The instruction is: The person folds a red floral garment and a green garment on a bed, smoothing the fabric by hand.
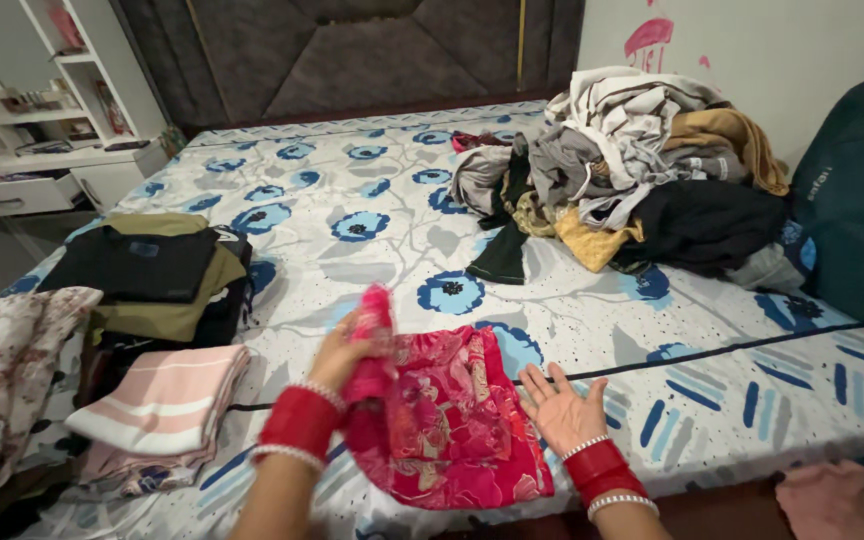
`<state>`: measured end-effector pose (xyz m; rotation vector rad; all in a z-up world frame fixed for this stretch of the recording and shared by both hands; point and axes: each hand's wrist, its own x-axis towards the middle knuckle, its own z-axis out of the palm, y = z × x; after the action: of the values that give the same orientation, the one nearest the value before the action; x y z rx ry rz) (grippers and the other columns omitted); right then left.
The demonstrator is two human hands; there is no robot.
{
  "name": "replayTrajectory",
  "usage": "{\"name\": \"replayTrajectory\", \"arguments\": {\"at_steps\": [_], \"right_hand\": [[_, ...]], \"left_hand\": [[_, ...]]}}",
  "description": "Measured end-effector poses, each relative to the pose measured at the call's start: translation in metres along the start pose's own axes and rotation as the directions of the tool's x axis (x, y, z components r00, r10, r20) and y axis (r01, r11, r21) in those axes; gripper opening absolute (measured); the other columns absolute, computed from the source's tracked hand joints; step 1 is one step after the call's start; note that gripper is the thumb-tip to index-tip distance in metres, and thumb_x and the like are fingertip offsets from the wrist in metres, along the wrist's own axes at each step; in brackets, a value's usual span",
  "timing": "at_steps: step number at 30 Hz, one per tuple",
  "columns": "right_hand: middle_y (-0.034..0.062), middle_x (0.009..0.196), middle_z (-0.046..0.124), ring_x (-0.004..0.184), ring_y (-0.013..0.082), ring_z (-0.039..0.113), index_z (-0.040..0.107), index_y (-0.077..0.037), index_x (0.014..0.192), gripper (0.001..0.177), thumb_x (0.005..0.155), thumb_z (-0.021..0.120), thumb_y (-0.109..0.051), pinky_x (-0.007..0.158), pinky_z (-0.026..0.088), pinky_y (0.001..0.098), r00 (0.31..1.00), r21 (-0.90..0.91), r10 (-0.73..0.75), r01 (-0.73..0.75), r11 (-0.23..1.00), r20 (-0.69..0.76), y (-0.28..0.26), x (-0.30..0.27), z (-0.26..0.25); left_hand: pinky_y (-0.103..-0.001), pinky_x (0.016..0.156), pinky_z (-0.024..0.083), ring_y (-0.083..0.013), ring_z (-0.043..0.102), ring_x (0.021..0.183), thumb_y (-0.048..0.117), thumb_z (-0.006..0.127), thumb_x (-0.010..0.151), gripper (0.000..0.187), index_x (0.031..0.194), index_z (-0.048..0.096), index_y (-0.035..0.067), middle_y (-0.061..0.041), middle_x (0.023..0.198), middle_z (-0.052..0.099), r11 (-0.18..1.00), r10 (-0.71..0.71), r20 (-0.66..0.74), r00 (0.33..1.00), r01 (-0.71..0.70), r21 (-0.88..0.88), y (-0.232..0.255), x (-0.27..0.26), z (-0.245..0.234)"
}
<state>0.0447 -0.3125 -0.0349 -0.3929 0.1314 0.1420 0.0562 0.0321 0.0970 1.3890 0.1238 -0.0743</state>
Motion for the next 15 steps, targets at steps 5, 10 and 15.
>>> {"name": "replayTrajectory", "arguments": {"at_steps": [5, 10, 15], "right_hand": [[0.0234, 0.167, 0.024, 0.153, 0.0386, 0.025, 0.011, -0.014, 0.164, 0.107, 0.086, 0.013, -0.087, 0.122, 0.019, 0.0527, 1.000, 0.032, -0.010, 0.010, 0.999, -0.003, 0.004, 0.004, -0.006], [0.0251, 0.165, 0.024, 0.150, 0.0389, 0.026, 0.011, -0.009, 0.164, 0.108, 0.090, 0.027, -0.085, 0.120, 0.020, 0.0468, 0.965, 0.087, -0.004, -0.020, 0.996, 0.263, 0.002, 0.021, -0.033], [0.0263, 0.165, 0.025, 0.151, 0.0387, 0.029, 0.013, -0.010, 0.163, 0.106, 0.088, 0.031, -0.082, 0.121, 0.024, 0.0489, 0.995, 0.098, -0.007, -0.004, 0.995, 0.103, 0.003, 0.022, -0.032]], "left_hand": [[-0.054, 0.085, 0.051, -0.0347, 0.071, 0.098, 0.020, 0.079, 0.083, 0.072, 0.148, 0.049, 0.015, -0.019, 0.126, 0.067, 0.788, 0.148, -0.037, 0.988, -0.096, 0.608, -0.033, 0.000, 0.132], [-0.048, 0.108, 0.054, -0.0331, 0.071, 0.113, 0.036, 0.071, 0.093, 0.049, 0.116, 0.069, -0.007, -0.012, 0.156, 0.049, 0.652, 0.129, 0.198, 0.972, -0.234, 0.722, -0.070, 0.004, 0.142], [-0.055, 0.124, 0.012, -0.0276, 0.023, 0.156, 0.055, 0.057, 0.093, 0.073, 0.149, 0.045, 0.011, -0.007, 0.162, 0.036, 0.145, 0.260, 0.158, 0.953, -0.200, 0.969, -0.078, -0.010, 0.115]]}}
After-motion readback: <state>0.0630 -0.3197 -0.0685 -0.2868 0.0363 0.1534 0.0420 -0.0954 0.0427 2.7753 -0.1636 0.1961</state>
